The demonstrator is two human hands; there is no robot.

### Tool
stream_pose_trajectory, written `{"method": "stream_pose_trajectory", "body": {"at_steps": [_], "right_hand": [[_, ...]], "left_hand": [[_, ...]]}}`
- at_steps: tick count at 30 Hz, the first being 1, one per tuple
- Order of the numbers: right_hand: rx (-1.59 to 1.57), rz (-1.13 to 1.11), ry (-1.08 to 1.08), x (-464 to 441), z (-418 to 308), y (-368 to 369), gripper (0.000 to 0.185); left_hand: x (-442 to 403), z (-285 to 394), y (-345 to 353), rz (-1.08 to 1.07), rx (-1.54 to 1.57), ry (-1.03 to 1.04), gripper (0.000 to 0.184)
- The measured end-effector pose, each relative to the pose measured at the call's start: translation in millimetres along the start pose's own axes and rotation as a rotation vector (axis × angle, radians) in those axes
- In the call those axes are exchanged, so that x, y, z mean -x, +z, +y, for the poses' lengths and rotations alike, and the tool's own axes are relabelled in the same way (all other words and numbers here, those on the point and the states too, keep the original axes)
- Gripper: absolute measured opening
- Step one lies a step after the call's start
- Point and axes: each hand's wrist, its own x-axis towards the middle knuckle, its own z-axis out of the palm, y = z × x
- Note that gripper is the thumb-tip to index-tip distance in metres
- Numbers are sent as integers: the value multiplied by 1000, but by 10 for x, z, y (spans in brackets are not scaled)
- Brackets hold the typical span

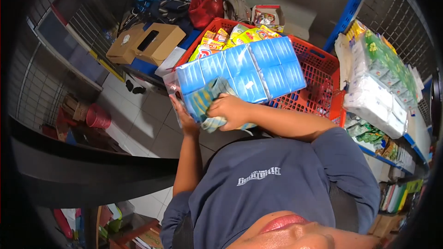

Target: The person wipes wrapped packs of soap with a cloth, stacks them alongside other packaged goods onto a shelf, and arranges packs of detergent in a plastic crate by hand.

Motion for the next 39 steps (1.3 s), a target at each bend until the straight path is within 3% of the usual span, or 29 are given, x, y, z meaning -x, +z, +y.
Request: {"method": "stream_pose_trajectory", "body": {"at_steps": [1, 2, 3, 4, 5, 6, 7, 8, 10, 11, 12, 13, 15, 16, 18, 20, 22, 23, 25, 28, 30, 32, 33, 37, 39], "right_hand": [[-188, -91, 61, 119, 21, -111, 41], [-408, 33, 87, 260, 103, -191, 37], [-625, 160, 110, 425, 206, -279, 33], [-743, 313, 185, 611, 346, -365, 32], [-854, 467, 258, 824, 518, -445, 31], [-830, 721, 383, 1070, 731, -470, 28], [-1003, 844, 658, 1249, 660, -732, 26], [-1020, 994, 747, 1424, 917, -718, 26], [-959, 1064, 810, 1669, 1228, -710, 30], [-960, 1065, 805, 1760, 1303, -674, 30], [-1201, 1033, 929, 1824, 1362, -646, 32], [-1444, 983, 1047, 1875, 1449, -591, 34], [-1543, 1082, 936, 1874, 1654, -373, 36], [-1557, 1105, 915, 1860, 1654, -329, 36], [-1544, 1182, 864, 1861, 1581, -282, 36], [-1520, 1267, 811, 1854, 1414, -344, 36], [-1402, 1426, 516, 1882, 1165, -469, 38], [-1464, 1475, 496, 1904, 1077, -516, 39], [-1415, 1562, 390, 2042, 1192, -478, 33], [-1436, 1620, 268, 2056, 1238, -482, 27], [-1427, 1669, 444, 1991, 1124, -491, 28], [-1389, 1580, 543, 1974, 1146, -370, 35], [-1337, 1585, 507, 2006, 1152, -341, 34], [-1037, 1821, 418, 2153, 976, -647, 34], [-636, 1915, 410, 2095, 685, -1011, 29]], "left_hand": [[-76, 69, -58, -8, 227, -249, 61], [-116, 31, -85, -12, 237, -249, 61], [-153, -10, -117, -86, 60, -282, 60], [-197, -50, -144, -159, -117, -312, 60], [-248, -88, -169, -158, -106, -310, 60], [-294, -123, -195, -190, -135, -326, 60], [-327, -149, -216, -221, -166, -343, 59], [-345, -164, -224, -255, -201, -360, 58], [-455, -101, -169, -208, -213, -370, 59], [-538, -16, -146, -218, -51, -505, 60], [-590, 47, -134, -224, 114, -636, 61], [-604, 28, -124, -217, 110, -630, 61], [-641, -16, -105, -377, -169, -490, 58], [-610, -2, -76, -368, -176, -486, 58], [-462, 53, -8, -176, -477, -423, 61], [-427, 177, -46, -158, -431, -352, 61], [-392, 491, -58, 33, -315, -29, 57], [-394, 602, -28, 34, -314, -32, 57], [-428, 782, 24, 274, 64, 234, 55], [-517, 920, -113, 189, 12, 262, 68], [-475, 754, -170, 128, 180, 51, 75], [-482, 561, -188, -16, -38, 48, 82], [-467, 566, -149, 12, 193, 14, 88], [-443, 585, -191, -85, 79, 43, 74], [-459, 473, -247, -230, 221, -164, 73]]}}
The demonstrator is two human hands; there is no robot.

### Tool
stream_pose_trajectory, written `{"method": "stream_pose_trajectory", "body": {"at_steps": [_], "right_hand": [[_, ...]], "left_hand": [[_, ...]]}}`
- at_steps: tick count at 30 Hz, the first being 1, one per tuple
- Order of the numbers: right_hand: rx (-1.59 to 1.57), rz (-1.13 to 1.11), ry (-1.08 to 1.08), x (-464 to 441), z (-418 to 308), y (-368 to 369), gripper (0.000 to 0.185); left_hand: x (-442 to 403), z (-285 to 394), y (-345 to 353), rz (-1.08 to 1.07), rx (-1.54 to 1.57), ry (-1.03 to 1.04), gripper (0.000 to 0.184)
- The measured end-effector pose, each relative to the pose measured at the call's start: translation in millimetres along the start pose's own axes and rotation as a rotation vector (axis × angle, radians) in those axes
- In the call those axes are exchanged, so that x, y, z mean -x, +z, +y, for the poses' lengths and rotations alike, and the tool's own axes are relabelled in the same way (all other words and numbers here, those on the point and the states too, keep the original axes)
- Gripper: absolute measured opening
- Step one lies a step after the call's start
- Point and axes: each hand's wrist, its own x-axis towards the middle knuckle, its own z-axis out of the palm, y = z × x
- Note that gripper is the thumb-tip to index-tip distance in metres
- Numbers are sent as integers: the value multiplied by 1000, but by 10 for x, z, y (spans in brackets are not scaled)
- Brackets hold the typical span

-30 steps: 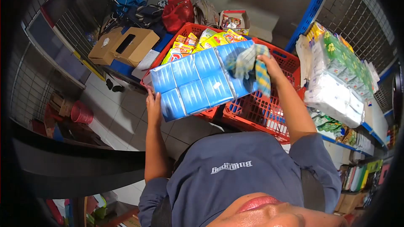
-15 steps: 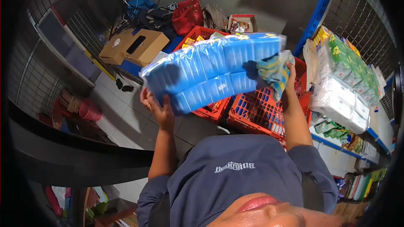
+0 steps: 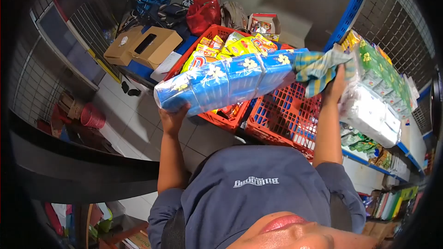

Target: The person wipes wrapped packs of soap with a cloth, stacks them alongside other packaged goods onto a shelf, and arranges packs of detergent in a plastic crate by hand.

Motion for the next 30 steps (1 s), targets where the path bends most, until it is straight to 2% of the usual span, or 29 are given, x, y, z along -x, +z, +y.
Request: {"method": "stream_pose_trajectory", "body": {"at_steps": [1, 2, 4, 5, 6, 8, 9, 10, 11, 12, 13, 16, 17, 19, 21, 22, 23, 24, 25, 26, 27, 29, 30], "right_hand": [[80, 28, -144, 4, -167, 129, 28], [82, 33, -142, 5, -227, 211, 28], [263, -205, -490, -32, -282, 363, 31], [536, -292, -566, -42, -290, 432, 32], [747, -370, -601, 105, -431, 668, 34], [849, -669, -253, 157, -154, 804, 39], [1016, -646, -510, 355, -261, 991, 40], [951, -705, -394, 397, -215, 1086, 41], [860, -732, -391, 503, -192, 1192, 40], [808, -881, -301, 631, -282, 1359, 40], [842, -843, -523, 795, -107, 1447, 38], [712, -1063, -489, 1265, -276, 1920, 27], [776, -1163, -438, 1407, -233, 2042, 36], [528, -1194, -552, 1707, -152, 2141, 40], [500, -1274, -745, 1830, -130, 2203, 48], [501, -1265, -751, 1824, -101, 2178, 48], [322, -1287, -735, 1801, -64, 2132, 49], [145, -1304, -717, 1763, -54, 2085, 51], [152, -1300, -725, 1680, -104, 1998, 51], [99, -1392, -520, 1558, -191, 1846, 47], [47, -1475, -308, 1425, -253, 1675, 43], [79, -1636, -140, 1187, -305, 1345, 38], [234, -1630, -124, 1080, -315, 1161, 37]], "left_hand": [[-6, 2, 16, -4, -1, -2, 73], [-8, 11, 45, 30, 22, 52, 70], [-9, 39, 76, 64, 49, 106, 67], [12, 75, 75, 20, 59, 73, 64], [42, 108, 70, -21, 68, 38, 62], [82, 164, 123, -12, 127, 39, 60], [85, 191, 147, -9, 187, 48, 57], [76, 221, 156, -2, 187, 46, 57], [71, 250, 168, -25, 191, 34, 59], [78, 265, 174, -52, 194, 22, 61], [86, 255, 177, -55, 193, 21, 61], [112, 134, 163, -72, 145, 87, 66], [129, 56, 135, -57, 113, 45, 67], [108, 87, 151, -43, 79, 10, 69], [62, 240, 251, 132, -139, 357, 62], [27, 166, 205, 126, -381, 437, 56], [29, 53, 158, 121, -380, 446, 56], [56, -75, 112, 86, -237, 360, 54], [38, -11, 128, 116, -396, 486, 56], [19, 50, 143, 169, -554, 612, 58], [17, 95, 173, 169, -543, 613, 58], [24, 139, 218, 125, -126, 195, 66], [7, 172, 228, 120, -41, 172, 64]]}}
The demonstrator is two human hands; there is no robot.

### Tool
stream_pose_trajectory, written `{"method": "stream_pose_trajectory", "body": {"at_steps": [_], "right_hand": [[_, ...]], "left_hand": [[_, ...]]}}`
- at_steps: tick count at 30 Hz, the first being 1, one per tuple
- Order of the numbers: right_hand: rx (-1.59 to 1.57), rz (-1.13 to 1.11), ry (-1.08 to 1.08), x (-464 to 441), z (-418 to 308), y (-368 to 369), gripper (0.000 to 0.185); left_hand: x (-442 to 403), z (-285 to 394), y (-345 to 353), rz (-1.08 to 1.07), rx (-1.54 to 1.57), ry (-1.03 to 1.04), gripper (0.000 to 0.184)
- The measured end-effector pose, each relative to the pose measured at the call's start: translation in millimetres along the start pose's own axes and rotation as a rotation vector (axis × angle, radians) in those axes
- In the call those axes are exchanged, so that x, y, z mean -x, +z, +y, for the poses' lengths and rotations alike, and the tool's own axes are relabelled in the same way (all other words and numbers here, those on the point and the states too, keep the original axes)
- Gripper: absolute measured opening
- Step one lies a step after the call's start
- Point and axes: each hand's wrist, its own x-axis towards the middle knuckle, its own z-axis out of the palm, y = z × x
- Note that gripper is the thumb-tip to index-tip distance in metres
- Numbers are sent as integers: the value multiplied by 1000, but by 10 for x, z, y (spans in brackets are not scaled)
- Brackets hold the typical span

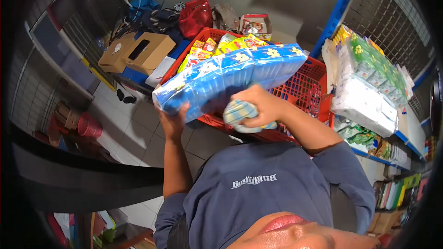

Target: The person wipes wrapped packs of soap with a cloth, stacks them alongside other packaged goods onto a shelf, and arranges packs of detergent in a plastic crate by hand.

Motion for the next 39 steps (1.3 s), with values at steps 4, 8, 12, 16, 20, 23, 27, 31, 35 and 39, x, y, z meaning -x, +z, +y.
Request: {"method": "stream_pose_trajectory", "body": {"at_steps": [4, 8, 12, 16, 20, 23, 27, 31, 35, 39], "right_hand": [[382, 71, 617, 941, 362, -189, 45], [456, 418, 830, 1475, 452, -206, 65], [421, 1021, 679, 1567, 653, -375, 90], [-34, 1117, 673, 1373, 507, -476, 103], [-162, 946, 412, 1385, 712, -431, 101], [-511, 1017, 537, 1320, 548, -456, 82], [-451, 1063, 403, 1365, 394, -404, 58], [-374, 1098, 230, 1609, 190, -457, 53], [-348, 1131, 69, 1855, -435, -686, 58], [-54, 1053, -208, 2286, -960, -1021, 61]], "left_hand": [[62, 31, -67, 52, -204, -34, 42], [76, 221, -98, -48, -70, -311, 52], [111, 271, -127, 11, -206, -127, 67], [212, 472, -144, 30, -140, -156, 65], [392, 382, -307, 32, 178, -462, 56], [510, 346, -378, -203, 100, -398, 51], [688, 452, -269, -96, 108, -432, 51], [881, 324, -357, -38, -58, -45, 57], [680, 846, -84, -266, 930, 75, 77], [472, 1148, 495, -34, 972, 93, 87]]}}
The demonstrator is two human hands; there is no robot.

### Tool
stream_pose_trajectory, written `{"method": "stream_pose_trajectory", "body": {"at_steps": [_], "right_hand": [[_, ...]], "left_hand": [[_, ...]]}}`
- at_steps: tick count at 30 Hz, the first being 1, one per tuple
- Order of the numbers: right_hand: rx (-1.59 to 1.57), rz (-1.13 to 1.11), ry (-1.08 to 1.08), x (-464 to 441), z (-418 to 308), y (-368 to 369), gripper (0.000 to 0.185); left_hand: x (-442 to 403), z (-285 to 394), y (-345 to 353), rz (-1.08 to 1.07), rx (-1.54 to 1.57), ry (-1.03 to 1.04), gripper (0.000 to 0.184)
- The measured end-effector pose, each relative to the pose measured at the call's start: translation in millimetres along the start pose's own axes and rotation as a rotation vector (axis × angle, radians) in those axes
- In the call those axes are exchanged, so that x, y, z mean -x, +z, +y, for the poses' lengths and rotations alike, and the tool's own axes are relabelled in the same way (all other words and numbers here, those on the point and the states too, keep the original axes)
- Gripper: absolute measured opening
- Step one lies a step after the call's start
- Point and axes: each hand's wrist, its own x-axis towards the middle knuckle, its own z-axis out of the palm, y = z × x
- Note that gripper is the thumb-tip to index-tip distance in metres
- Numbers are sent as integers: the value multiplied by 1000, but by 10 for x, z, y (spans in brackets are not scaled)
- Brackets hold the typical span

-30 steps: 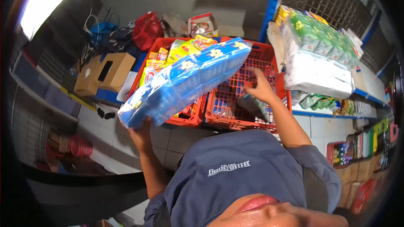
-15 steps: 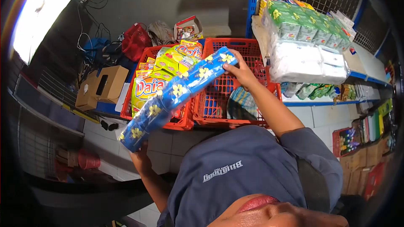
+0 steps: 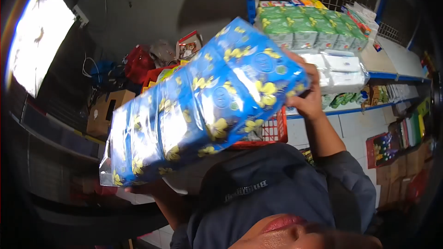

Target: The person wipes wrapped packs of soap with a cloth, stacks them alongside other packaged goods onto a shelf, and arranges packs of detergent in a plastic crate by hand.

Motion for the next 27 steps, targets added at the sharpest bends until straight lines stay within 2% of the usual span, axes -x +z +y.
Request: {"method": "stream_pose_trajectory", "body": {"at_steps": [1, 2, 5, 7, 9, 11, 12, 14, 16, 17, 19, 20, 22, 24, 27], "right_hand": [[46, 21, -23, 3, -142, -145, 62], [93, 43, -47, 36, -263, -321, 63], [301, 229, -110, 164, -512, -895, 63], [406, 329, -123, 207, -665, -1231, 63], [481, 367, -148, 197, -788, -1530, 61], [578, 378, -187, 114, -852, -1848, 57], [569, 436, -195, 82, -830, -2046, 55], [531, 501, -131, -79, -836, -2310, 55], [562, 521, -191, -193, -709, -2687, 53], [606, 513, -138, -214, -635, -2827, 51], [693, 520, -17, -282, -537, -3110, 46], [688, 521, -23, -263, -496, -3197, 46], [816, 536, 229, -258, -442, -3335, 45], [872, 529, 217, -278, -433, -3342, 47], [974, 533, 246, -267, -471, -3239, 51]], "left_hand": [[-44, -96, 89, 180, -82, 76, 85], [-107, -240, 87, 169, -71, 69, 85], [-387, -944, -293, 175, -543, 275, 83], [-499, -1298, 219, -33, -429, 116, 83], [-592, -1761, 947, -245, -32, -224, 81], [-756, -2192, 1408, -348, 18, -267, 82], [-848, -2353, 1693, -448, -53, -195, 83], [-1024, -2618, 2114, -566, 3, -131, 80], [-1104, -2768, 2482, -607, -165, -98, 62], [-1164, -2846, 2512, -701, -285, -100, 56], [-1150, -2994, 2685, -722, -359, -138, 53], [-1128, -3073, 2711, -734, -433, -189, 51], [-1042, -3218, 2645, -736, -542, -223, 49], [-926, -3284, 2659, -600, -372, -206, 52], [-878, -3309, 2647, -569, -463, -178, 53]]}}
